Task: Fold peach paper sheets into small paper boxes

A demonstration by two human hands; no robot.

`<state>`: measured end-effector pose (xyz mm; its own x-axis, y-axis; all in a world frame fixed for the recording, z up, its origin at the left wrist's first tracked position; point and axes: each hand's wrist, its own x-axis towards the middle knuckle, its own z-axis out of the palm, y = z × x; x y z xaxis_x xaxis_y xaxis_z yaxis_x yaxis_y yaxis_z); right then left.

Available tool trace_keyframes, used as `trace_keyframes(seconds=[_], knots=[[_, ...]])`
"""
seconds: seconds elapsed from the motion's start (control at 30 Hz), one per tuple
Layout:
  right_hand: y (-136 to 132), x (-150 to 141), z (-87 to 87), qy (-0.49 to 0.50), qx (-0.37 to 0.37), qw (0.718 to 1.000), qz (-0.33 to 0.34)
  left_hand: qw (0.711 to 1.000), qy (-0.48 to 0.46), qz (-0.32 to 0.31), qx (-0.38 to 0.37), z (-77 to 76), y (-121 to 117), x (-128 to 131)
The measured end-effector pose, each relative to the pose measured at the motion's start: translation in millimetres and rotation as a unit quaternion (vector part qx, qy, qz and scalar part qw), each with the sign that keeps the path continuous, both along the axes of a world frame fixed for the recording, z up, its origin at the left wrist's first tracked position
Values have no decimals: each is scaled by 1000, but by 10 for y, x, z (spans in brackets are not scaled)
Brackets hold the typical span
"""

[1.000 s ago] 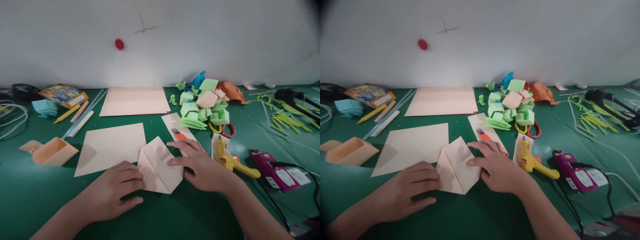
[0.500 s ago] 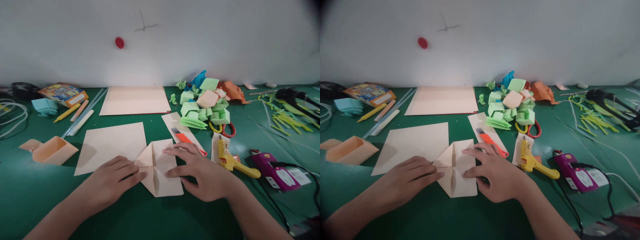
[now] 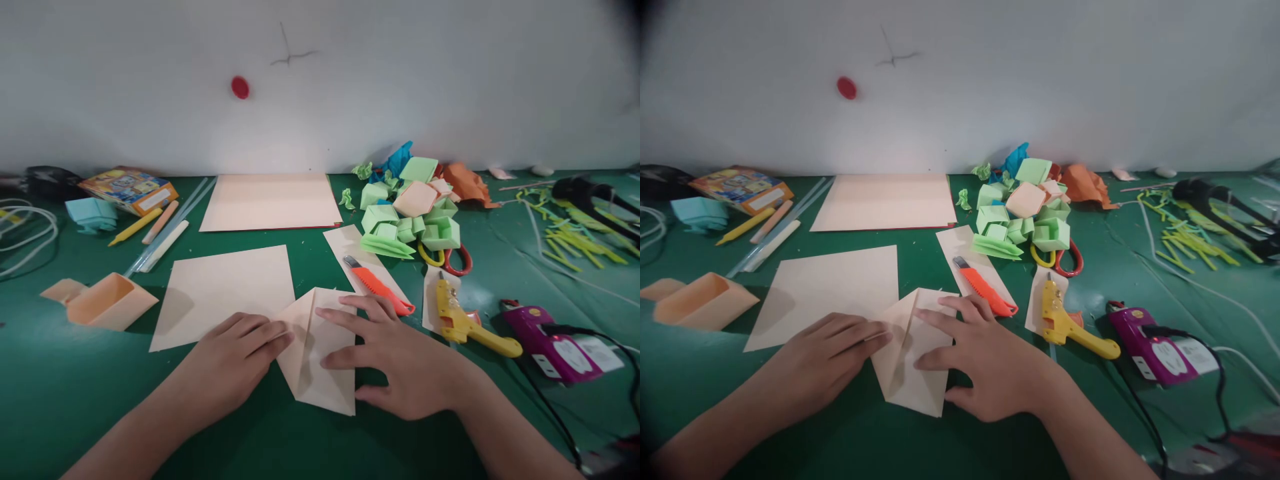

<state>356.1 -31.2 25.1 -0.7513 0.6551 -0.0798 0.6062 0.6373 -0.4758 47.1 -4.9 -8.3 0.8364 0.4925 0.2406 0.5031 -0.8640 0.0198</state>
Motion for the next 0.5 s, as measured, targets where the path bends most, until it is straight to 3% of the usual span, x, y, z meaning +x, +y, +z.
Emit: trace_keyframes(seconds=[0.2,0.5], knots=[[-17,-16,-2,8,-25,1000,3,1000,-5,13,-6,25,-13,12],[-29,-73,4,79,15,997,16,999,-23,18,-28,42,-14,12]])
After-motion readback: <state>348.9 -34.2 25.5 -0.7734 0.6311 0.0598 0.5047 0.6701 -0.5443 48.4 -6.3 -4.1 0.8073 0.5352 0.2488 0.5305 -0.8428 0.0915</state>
